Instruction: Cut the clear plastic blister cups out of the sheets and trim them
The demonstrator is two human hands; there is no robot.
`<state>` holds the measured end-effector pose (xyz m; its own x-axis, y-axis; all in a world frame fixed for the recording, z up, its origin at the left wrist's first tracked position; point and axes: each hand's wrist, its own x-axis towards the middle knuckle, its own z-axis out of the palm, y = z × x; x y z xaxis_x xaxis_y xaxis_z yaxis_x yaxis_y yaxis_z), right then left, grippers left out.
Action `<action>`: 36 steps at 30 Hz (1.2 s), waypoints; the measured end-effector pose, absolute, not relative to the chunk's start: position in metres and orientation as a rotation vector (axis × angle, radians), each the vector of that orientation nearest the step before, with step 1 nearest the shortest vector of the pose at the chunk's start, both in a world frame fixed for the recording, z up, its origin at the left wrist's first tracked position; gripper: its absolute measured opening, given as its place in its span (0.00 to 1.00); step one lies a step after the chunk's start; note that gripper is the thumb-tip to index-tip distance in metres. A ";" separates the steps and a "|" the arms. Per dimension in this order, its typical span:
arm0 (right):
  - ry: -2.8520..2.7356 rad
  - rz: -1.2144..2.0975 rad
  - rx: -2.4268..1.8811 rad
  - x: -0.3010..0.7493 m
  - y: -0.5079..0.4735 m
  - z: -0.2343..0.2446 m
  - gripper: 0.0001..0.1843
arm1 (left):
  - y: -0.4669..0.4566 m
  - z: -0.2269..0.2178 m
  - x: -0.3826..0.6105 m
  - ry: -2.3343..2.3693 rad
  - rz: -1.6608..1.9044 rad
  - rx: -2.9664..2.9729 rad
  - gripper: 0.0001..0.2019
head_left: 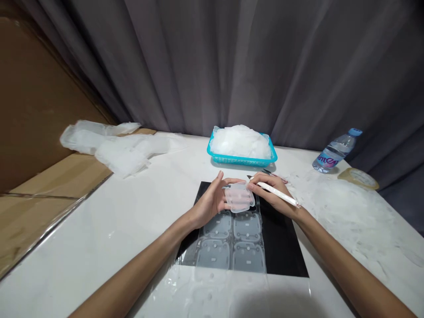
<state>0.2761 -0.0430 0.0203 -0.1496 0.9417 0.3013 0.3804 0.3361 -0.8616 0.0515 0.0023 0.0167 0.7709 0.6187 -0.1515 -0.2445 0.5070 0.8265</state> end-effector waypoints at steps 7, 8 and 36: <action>-1.710 0.765 -1.193 0.279 -0.038 0.020 0.12 | 0.003 0.018 0.049 0.491 0.561 0.911 0.39; -1.709 0.760 -1.198 0.279 -0.037 0.020 0.12 | 0.002 0.018 0.049 0.500 0.575 0.936 0.36; -2.007 0.114 -1.196 0.250 -0.014 -0.042 0.08 | 0.183 0.063 0.062 1.064 1.428 1.812 0.23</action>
